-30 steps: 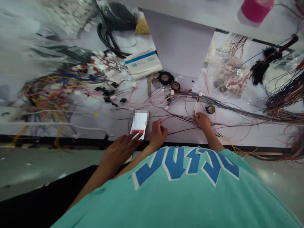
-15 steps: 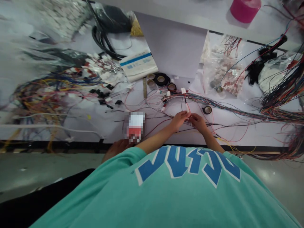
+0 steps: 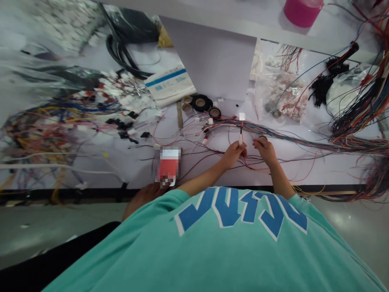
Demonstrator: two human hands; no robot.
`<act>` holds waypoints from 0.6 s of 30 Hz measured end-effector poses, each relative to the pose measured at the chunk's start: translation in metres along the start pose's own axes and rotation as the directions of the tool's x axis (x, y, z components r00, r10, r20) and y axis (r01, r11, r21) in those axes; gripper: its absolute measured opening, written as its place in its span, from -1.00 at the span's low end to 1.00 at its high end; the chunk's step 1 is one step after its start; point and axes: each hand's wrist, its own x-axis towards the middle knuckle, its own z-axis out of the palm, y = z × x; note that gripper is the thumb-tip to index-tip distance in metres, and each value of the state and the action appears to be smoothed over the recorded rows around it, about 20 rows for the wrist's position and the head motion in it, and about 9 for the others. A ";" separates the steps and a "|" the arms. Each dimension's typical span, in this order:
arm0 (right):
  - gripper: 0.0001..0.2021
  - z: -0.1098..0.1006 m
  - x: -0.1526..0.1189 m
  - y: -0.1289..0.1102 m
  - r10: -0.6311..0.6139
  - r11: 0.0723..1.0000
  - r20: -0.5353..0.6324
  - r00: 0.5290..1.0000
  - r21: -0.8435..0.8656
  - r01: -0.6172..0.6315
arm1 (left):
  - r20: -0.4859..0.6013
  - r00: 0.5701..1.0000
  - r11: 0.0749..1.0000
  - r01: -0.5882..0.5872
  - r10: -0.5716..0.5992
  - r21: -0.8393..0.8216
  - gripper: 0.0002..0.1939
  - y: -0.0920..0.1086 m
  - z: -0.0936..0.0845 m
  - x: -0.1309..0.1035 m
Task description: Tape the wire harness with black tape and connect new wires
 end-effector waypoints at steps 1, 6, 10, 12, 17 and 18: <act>-0.78 0.001 0.003 -0.005 -0.025 0.999 0.021 0.999 0.046 0.024 | 0.022 1.000 1.000 -0.006 0.006 0.027 -0.67 0.000 0.001 0.001; -0.78 0.012 0.012 -0.023 -0.068 0.986 0.074 0.995 0.160 0.055 | 0.079 0.996 0.985 -0.060 0.048 0.159 -0.68 -0.006 0.003 0.005; -0.82 0.011 0.015 -0.024 -0.005 0.976 0.053 0.999 0.220 -0.007 | 0.113 0.994 0.999 -0.004 0.000 0.039 -0.69 -0.006 0.001 0.007; -0.83 0.009 0.014 -0.024 0.032 0.959 0.072 0.997 0.278 -0.051 | 0.135 0.990 0.999 0.042 -0.038 -0.028 -0.66 -0.004 -0.001 0.007; -0.82 0.009 0.012 -0.027 0.128 0.915 0.138 0.982 0.365 -0.171 | 0.121 0.992 0.997 0.053 -0.046 -0.061 -0.61 0.001 -0.001 0.008; -0.82 0.009 0.011 -0.027 0.153 0.906 0.143 0.978 0.376 -0.197 | 0.109 0.993 0.998 0.043 -0.037 -0.053 -0.60 0.001 0.000 0.008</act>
